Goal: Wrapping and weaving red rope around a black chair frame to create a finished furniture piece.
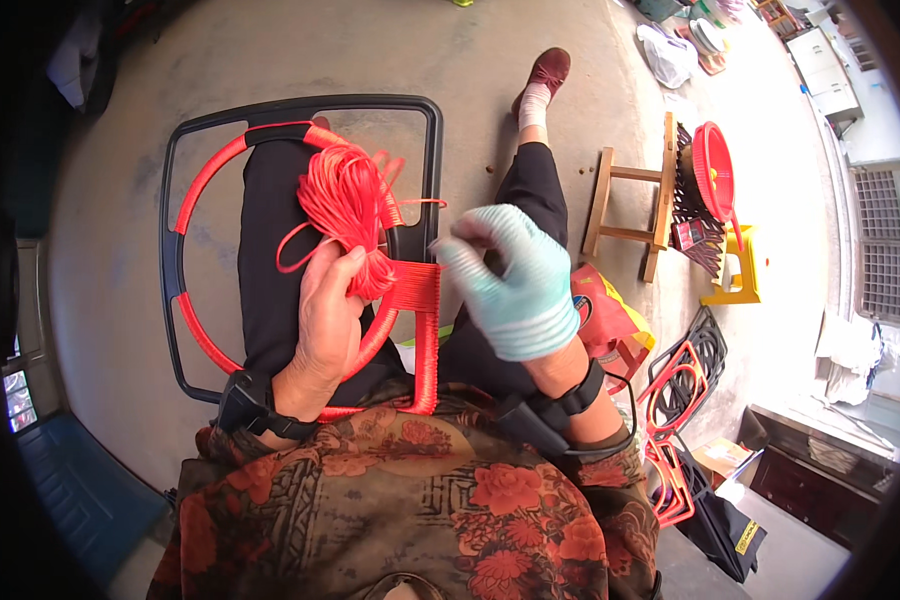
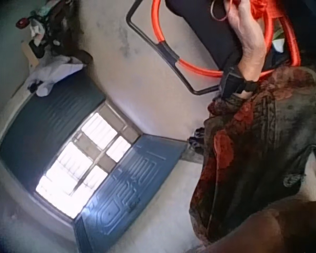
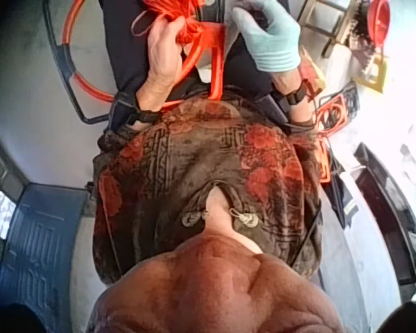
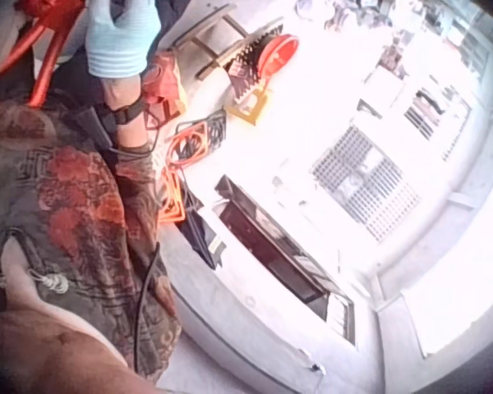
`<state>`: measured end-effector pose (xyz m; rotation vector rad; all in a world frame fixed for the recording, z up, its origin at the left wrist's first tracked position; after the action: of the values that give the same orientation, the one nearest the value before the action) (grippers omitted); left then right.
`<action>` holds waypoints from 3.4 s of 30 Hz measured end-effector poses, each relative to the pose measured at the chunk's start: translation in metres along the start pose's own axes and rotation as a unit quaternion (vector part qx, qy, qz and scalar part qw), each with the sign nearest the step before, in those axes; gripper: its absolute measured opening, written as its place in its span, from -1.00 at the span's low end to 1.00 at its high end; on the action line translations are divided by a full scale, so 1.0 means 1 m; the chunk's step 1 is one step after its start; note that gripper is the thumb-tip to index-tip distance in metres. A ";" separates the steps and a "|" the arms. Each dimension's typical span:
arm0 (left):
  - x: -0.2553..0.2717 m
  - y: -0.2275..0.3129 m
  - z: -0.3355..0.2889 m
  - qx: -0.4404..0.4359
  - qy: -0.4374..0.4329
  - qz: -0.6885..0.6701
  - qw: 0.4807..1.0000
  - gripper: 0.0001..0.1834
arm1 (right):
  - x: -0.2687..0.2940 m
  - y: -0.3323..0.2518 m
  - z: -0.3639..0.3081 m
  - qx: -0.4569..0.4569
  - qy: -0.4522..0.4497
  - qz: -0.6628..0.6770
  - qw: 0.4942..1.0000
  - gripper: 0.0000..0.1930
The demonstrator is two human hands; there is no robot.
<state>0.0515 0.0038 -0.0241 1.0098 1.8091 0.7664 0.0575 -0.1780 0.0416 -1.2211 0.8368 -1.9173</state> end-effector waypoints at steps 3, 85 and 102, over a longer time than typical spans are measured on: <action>0.005 -0.010 0.002 0.066 -0.004 -0.048 0.997 -0.70 | -0.025 0.061 -0.010 -0.309 -0.094 0.208 0.923 -0.87; 0.020 -0.010 0.006 -0.026 0.002 0.225 0.974 -0.78 | -0.097 0.045 -0.033 -0.139 -0.339 0.135 0.920 -0.42; -0.001 0.057 -0.029 -0.497 0.116 0.306 0.804 -0.58 | -0.049 0.023 0.017 -0.205 0.053 0.433 0.877 -0.69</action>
<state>0.0431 0.0272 0.0350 0.7456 0.9202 2.0327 0.0935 -0.1525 0.0054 -0.7361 1.5801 -1.0958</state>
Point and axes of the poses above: each hand's wrist, its own z-axis towards the middle knuckle, its own x-axis out of the back of the hand, y = z × x, the point moved 6 cm from there along z, towards the middle knuckle, and after that the axes turned 13 degrees about y, right-handed, at the moved point
